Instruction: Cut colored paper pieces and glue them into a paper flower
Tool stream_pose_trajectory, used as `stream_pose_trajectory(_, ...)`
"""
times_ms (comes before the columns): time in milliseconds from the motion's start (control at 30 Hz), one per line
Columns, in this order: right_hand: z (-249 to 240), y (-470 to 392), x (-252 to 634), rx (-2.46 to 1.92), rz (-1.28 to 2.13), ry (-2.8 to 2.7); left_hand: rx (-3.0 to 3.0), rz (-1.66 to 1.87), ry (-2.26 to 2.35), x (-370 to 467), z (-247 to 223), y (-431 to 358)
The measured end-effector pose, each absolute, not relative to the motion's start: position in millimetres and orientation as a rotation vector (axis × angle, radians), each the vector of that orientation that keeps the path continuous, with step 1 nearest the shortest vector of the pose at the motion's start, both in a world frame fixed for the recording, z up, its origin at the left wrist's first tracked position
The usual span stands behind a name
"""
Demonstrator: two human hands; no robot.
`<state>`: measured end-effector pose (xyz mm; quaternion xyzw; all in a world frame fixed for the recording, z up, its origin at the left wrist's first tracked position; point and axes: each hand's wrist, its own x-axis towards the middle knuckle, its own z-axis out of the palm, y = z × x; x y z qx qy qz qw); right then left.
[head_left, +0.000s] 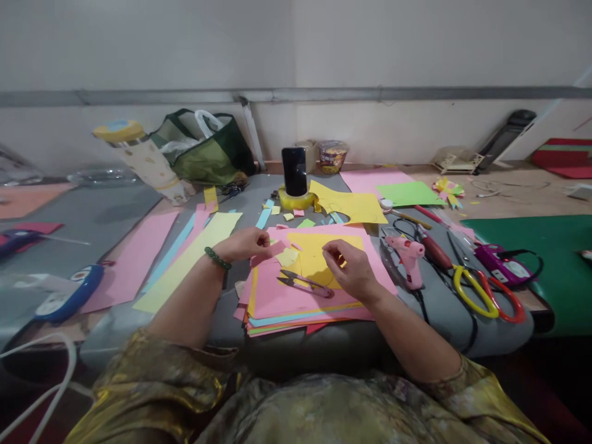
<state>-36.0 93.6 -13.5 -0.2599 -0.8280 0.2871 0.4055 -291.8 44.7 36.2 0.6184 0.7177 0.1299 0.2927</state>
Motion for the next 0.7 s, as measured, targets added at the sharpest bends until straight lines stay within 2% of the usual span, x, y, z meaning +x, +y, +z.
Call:
stream_pose_trajectory(233, -15.5, 93.3, -37.9, -0.684, 0.725, -2.17, 1.604, 0.392, 1.818, -307.1, 42.8, 36.5)
stream_pose_trajectory(433, -17.4, 92.0, -40.5, -0.649, 0.691, -2.172, 1.555, 0.78, 1.813, -318.5, 50.9, 25.8)
stream_pose_trajectory(567, -18.8, 89.8, -45.8, -0.53, 0.666, -2.122, 1.36, 1.034, 1.678, -289.4, 49.8, 28.2)
stream_pose_trajectory(700, -3.6, 82.8, -37.9, -0.446, 0.532, -2.142, 1.265, 1.044, 1.407, -246.8, 34.1, 35.3)
